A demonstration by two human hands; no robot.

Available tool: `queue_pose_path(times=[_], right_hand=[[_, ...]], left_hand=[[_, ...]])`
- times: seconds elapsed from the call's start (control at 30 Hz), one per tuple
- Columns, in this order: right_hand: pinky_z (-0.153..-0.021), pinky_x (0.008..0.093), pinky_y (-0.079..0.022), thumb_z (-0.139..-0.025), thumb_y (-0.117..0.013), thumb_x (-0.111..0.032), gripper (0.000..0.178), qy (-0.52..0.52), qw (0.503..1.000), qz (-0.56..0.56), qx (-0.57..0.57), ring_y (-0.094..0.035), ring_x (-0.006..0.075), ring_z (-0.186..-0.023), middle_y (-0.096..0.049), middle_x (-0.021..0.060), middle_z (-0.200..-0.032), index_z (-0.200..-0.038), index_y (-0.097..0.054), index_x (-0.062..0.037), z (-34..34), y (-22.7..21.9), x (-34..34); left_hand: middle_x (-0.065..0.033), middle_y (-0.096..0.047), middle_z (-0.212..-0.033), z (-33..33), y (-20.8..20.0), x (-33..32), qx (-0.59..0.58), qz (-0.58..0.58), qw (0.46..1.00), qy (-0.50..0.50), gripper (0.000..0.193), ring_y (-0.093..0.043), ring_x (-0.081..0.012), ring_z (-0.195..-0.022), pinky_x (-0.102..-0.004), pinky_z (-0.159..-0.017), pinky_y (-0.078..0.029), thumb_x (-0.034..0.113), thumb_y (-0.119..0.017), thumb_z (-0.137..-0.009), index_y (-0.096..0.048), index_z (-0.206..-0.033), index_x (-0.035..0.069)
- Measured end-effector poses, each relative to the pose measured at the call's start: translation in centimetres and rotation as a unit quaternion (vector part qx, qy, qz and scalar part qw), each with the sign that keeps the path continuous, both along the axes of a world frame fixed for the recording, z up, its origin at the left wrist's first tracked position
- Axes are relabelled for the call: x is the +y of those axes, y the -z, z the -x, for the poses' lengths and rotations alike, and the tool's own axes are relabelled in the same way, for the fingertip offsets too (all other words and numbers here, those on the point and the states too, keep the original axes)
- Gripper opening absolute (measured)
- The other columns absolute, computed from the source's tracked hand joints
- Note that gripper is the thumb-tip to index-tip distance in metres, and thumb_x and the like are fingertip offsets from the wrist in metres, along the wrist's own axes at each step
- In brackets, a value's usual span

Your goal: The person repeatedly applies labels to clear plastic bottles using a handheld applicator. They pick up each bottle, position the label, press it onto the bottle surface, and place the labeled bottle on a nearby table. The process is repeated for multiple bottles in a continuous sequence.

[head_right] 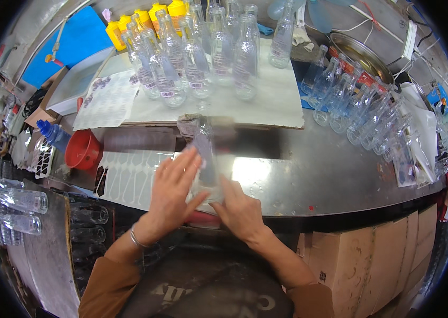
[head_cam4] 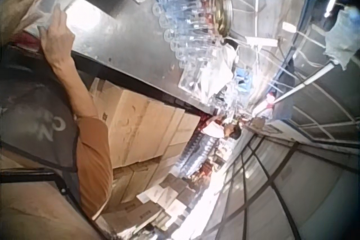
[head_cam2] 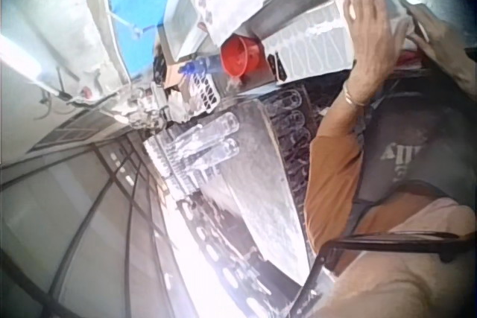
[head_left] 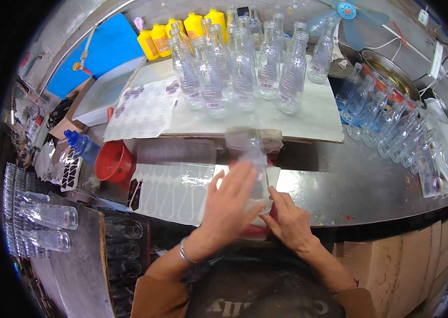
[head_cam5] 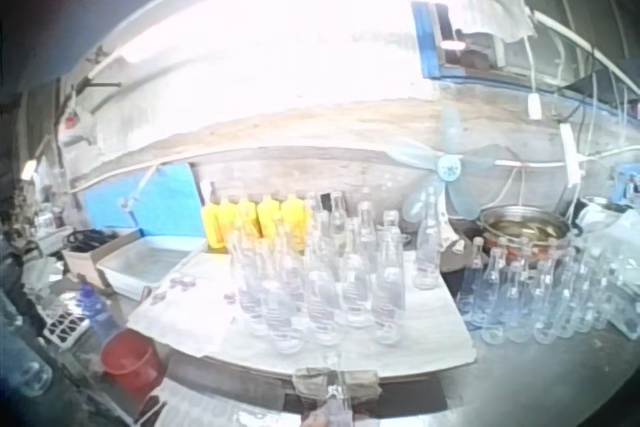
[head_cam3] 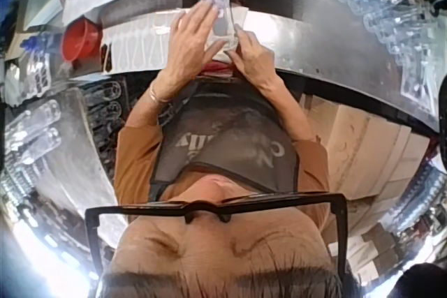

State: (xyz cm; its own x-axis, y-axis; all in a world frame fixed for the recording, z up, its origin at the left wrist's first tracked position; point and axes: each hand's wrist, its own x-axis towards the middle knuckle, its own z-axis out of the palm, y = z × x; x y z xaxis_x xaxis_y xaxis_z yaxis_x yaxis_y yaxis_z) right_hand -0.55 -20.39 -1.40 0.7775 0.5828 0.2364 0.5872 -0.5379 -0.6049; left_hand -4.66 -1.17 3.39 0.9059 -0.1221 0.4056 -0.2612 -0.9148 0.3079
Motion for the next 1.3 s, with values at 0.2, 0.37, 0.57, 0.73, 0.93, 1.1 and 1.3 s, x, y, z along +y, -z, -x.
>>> queue_pose_path(times=[0.2,0.37,0.57,0.73,0.93,1.1,1.3], right_hand=[[-0.071,0.0427,-0.057,-0.083,-0.078,-0.022,0.063,-0.055,0.993,-0.064,0.079,-0.069,0.0331,-0.077,-0.062,0.019,-0.114,-0.136,-0.053,-0.0007,-1.5,-0.1,-1.8],[-0.059,0.0257,-0.047,-0.09,-0.072,-0.015,0.045,-0.022,0.967,-0.176,0.182,-0.055,0.01,-0.059,-0.067,0.0117,-0.116,-0.13,-0.059,0.0006,-3.4,0.2,-1.0],[-0.068,0.0236,-0.049,-0.1,-0.062,-0.02,0.042,-0.003,0.925,-0.219,0.31,-0.058,0.0059,-0.074,-0.066,0.0082,-0.12,-0.133,-0.057,0.0041,-5.5,1.4,0.8],[-0.065,0.0239,-0.049,-0.097,-0.066,-0.021,0.046,-0.01,0.917,-0.204,0.342,-0.059,0.0054,-0.069,-0.066,0.0086,-0.118,-0.134,-0.056,0.0045,-5.1,-0.2,1.5],[-0.064,0.0235,-0.048,-0.096,-0.067,-0.02,0.048,-0.009,0.908,-0.231,0.348,-0.06,0.005,-0.07,-0.064,0.0082,-0.118,-0.135,-0.055,0.0044,-4.9,0.8,1.5],[-0.071,0.0258,-0.05,-0.096,-0.068,-0.021,0.047,-0.003,0.897,-0.246,0.368,-0.063,0.01,-0.08,-0.065,0.0103,-0.118,-0.133,-0.055,0.0048,-5.0,0.9,1.5],[-0.078,0.0284,-0.052,-0.096,-0.069,-0.022,0.046,0.006,0.898,-0.241,0.369,-0.066,0.0154,-0.089,-0.067,0.0126,-0.117,-0.131,-0.057,0.0044,-5.0,0.4,1.9]], left_hand=[[-0.0229,-0.032,-0.161,2.4,2.3,-0.9,0.059,0.079,0.994,0.048,0.054,-0.028,-0.042,-0.15,-0.056,-0.119,-0.023,0.021,-0.074,-0.087,-0.06,-0.138,0.012],[-0.0214,-0.036,-0.159,-1.1,2.5,2.1,0.036,0.219,0.975,0.006,0.047,-0.034,-0.038,-0.148,-0.0468,-0.119,-0.029,0.011,-0.067,-0.092,-0.062,-0.138,0.01],[-0.0196,-0.037,-0.159,-1.9,3.7,2.1,0.054,0.271,0.961,0.021,0.05,-0.038,-0.0353,-0.146,-0.0451,-0.117,-0.033,0.01,-0.069,-0.091,-0.061,-0.14,0.011],[-0.0177,-0.04,-0.158,-2.3,4.7,2.9,0.073,0.287,0.955,0.035,0.053,-0.04,-0.0345,-0.145,-0.0433,-0.117,-0.034,0.007,-0.069,-0.089,-0.06,-0.141,0.011],[-0.0223,-0.039,-0.157,-2.2,4.3,2.8,0.085,0.343,0.934,0.044,0.049,-0.047,-0.0351,-0.139,-0.0409,-0.109,-0.042,0.009,-0.069,-0.091,-0.061,-0.139,0.01],[-0.0221,-0.039,-0.156,-2.4,4.7,2.2,0.067,0.322,0.943,0.041,0.049,-0.048,-0.0343,-0.139,-0.0405,-0.109,-0.043,0.008,-0.069,-0.091,-0.06,-0.139,0.009],[-0.0218,-0.039,-0.156,-2.6,5.0,2.3,0.061,0.309,0.948,0.039,0.05,-0.046,-0.0357,-0.14,-0.0416,-0.111,-0.041,0.009,-0.07,-0.09,-0.06,-0.14,0.009]])
